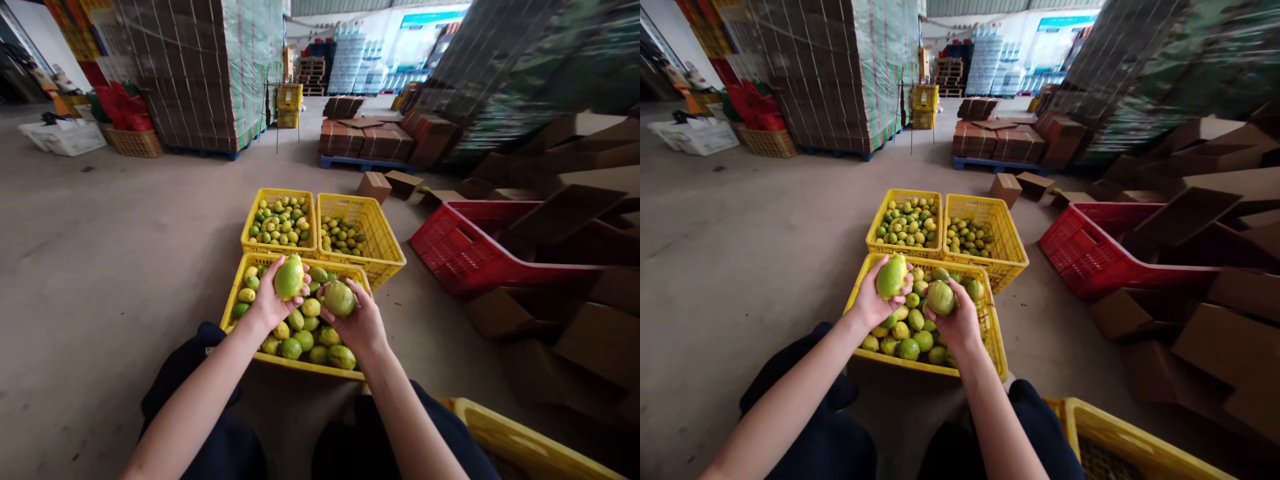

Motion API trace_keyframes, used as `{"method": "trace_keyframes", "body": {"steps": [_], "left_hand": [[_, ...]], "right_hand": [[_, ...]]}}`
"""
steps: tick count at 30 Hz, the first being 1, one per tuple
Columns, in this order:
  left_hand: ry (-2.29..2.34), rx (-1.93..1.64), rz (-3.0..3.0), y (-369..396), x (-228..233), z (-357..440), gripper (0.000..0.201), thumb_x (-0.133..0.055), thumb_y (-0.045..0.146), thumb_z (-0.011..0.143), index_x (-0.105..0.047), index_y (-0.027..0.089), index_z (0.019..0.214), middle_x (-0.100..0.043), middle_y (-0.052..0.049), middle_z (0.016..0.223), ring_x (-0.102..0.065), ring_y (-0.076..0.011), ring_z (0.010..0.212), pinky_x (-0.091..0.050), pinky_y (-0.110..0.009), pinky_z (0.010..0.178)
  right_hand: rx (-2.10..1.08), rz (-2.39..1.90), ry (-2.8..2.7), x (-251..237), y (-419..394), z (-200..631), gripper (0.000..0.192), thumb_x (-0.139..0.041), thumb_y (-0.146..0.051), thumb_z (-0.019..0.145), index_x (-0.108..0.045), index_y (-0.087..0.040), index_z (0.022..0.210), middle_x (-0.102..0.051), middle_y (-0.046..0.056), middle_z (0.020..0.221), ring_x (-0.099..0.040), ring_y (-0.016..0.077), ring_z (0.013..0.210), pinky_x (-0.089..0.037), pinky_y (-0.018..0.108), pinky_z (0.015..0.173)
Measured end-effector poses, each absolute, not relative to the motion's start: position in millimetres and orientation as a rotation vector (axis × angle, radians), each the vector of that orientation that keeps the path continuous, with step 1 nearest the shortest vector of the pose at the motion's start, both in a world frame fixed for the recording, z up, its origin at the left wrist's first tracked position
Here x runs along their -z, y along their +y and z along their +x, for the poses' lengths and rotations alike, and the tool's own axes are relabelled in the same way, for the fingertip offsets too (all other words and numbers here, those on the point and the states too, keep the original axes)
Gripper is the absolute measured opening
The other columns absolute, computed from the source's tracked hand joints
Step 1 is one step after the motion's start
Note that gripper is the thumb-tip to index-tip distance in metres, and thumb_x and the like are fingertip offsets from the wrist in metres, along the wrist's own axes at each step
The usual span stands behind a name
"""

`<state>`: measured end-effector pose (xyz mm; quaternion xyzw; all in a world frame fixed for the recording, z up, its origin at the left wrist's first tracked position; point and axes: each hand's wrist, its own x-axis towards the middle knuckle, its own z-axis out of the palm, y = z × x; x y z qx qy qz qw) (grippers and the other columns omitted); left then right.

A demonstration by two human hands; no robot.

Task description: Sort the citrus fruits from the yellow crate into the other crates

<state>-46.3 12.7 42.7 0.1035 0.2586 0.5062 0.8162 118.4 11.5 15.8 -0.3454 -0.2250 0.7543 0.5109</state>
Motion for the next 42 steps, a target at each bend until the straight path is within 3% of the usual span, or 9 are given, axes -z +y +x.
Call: {"method": "trace_keyframes", "body": {"steps": [5, 8, 13, 19, 23, 27, 33, 36, 42], "left_hand": [[0.607, -1.084, 0.308, 14, -39, -43, 0.037, -0.047, 0.039, 0.091, -0.065, 0.009, 0.101, -0.062, -0.006, 0.069, -0.057, -0.0128, 0.047, -0.031, -0.016, 0.03], [0.696, -1.05, 0.292, 14, -38, -41, 0.04, -0.045, 0.041, 0.094, -0.064, 0.009, 0.11, -0.067, -0.009, 0.074, -0.061, -0.0147, 0.049, -0.044, -0.02, 0.036], [0.758, -1.123, 0.196, 12, -41, -38, 0.045, -0.046, 0.051, 0.094, -0.065, 0.011, 0.102, -0.069, -0.009, 0.079, -0.067, -0.0176, 0.063, -0.059, -0.032, 0.058], [0.785, -1.173, 0.16, 13, -41, -41, 0.027, -0.058, 0.037, 0.09, -0.065, 0.011, 0.091, -0.063, -0.003, 0.07, -0.063, -0.0114, 0.057, -0.059, -0.024, 0.057], [0.725, -1.132, 0.143, 15, -38, -40, 0.04, -0.041, 0.044, 0.097, -0.065, 0.012, 0.101, -0.065, -0.006, 0.072, -0.062, -0.0128, 0.051, -0.058, -0.027, 0.051], [0.71, -1.157, 0.146, 14, -38, -40, 0.033, -0.05, 0.038, 0.094, -0.063, 0.017, 0.116, -0.069, -0.008, 0.087, -0.066, -0.014, 0.061, -0.058, -0.027, 0.057], [0.787, -1.157, 0.156, 11, -45, -42, 0.042, -0.054, 0.052, 0.088, -0.067, 0.013, 0.095, -0.06, -0.004, 0.069, -0.062, -0.0131, 0.053, -0.05, -0.021, 0.042], [0.83, -1.163, 0.106, 11, -47, -42, 0.029, -0.06, 0.04, 0.086, -0.062, 0.012, 0.08, -0.058, -0.002, 0.063, -0.058, -0.0103, 0.048, -0.049, -0.018, 0.041], [0.745, -1.154, 0.071, 11, -42, -44, 0.024, -0.051, 0.033, 0.091, -0.063, 0.012, 0.088, -0.065, -0.006, 0.072, -0.066, -0.015, 0.06, -0.058, -0.026, 0.054]], "right_hand": [[-1.866, -0.921, -0.586, -12, 13, 121, 0.028, -0.066, -0.046, 0.077, -0.069, -0.019, 0.081, -0.069, 0.006, 0.069, -0.062, 0.0179, 0.057, -0.05, 0.029, 0.049], [-1.85, -1.006, -0.516, -10, 13, 120, 0.029, -0.068, -0.047, 0.076, -0.069, -0.018, 0.079, -0.069, 0.006, 0.066, -0.063, 0.0179, 0.056, -0.05, 0.028, 0.049], [-1.768, -1.052, -0.472, -15, 11, 117, 0.03, -0.07, -0.048, 0.076, -0.069, -0.018, 0.076, -0.071, 0.004, 0.07, -0.061, 0.0149, 0.054, -0.049, 0.025, 0.047], [-1.859, -0.954, -0.548, -19, 10, 120, 0.042, -0.064, -0.059, 0.077, -0.07, -0.018, 0.079, -0.068, 0.004, 0.065, -0.06, 0.014, 0.05, -0.046, 0.023, 0.041], [-1.789, -0.942, -0.597, -23, 8, 119, 0.029, -0.08, -0.042, 0.066, -0.066, -0.019, 0.076, -0.07, 0.002, 0.069, -0.059, 0.0121, 0.049, -0.044, 0.02, 0.04], [-1.744, -0.946, -0.621, -22, 8, 118, 0.026, -0.08, -0.039, 0.066, -0.064, -0.018, 0.07, -0.066, 0.001, 0.063, -0.056, 0.0111, 0.043, -0.035, 0.019, 0.032], [-1.885, -1.062, -0.552, -13, 14, 122, 0.035, -0.062, -0.049, 0.081, -0.066, -0.015, 0.075, -0.069, 0.008, 0.061, -0.059, 0.015, 0.044, -0.039, 0.022, 0.034], [-1.863, -1.045, -0.53, -12, 13, 119, 0.036, -0.063, -0.05, 0.081, -0.066, -0.015, 0.075, -0.072, 0.009, 0.069, -0.058, 0.0147, 0.045, -0.041, 0.023, 0.036], [-1.73, -1.031, -0.556, -17, 9, 113, 0.026, -0.078, -0.043, 0.07, -0.069, -0.02, 0.079, -0.072, 0.003, 0.077, -0.061, 0.0133, 0.059, -0.05, 0.022, 0.048]]}}
